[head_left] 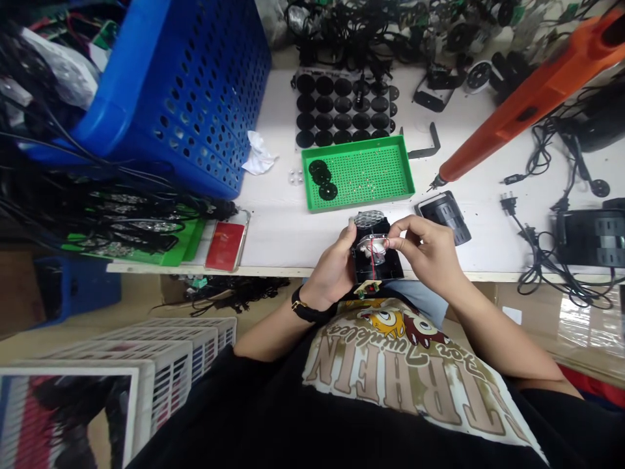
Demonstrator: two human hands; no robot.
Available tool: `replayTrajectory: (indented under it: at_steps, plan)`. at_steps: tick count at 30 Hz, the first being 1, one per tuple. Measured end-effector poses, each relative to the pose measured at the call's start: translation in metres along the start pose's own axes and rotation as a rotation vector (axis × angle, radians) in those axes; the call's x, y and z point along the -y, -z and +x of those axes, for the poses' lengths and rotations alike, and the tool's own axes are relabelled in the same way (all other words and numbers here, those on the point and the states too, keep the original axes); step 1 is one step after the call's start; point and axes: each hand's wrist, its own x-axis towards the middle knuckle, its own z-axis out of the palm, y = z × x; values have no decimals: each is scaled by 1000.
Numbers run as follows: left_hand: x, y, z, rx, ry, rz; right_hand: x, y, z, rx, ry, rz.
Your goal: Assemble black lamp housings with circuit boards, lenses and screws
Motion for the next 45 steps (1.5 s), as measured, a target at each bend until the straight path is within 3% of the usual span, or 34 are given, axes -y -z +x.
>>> replayTrajectory:
  at_steps: [12, 22, 34, 45]
  plan:
    - [-2, 0, 3, -34, 55, 13, -1, 0, 3, -33, 31, 29]
    - [0, -2, 6, -48, 13, 8, -1, -3, 1, -78, 20, 32]
    - [-2, -13, 6, -99, 17, -26, 0, 1, 2, -25, 31, -20]
    - [1, -11, 8, -3, -25, -21, 8, 5, 6, 4, 93, -55]
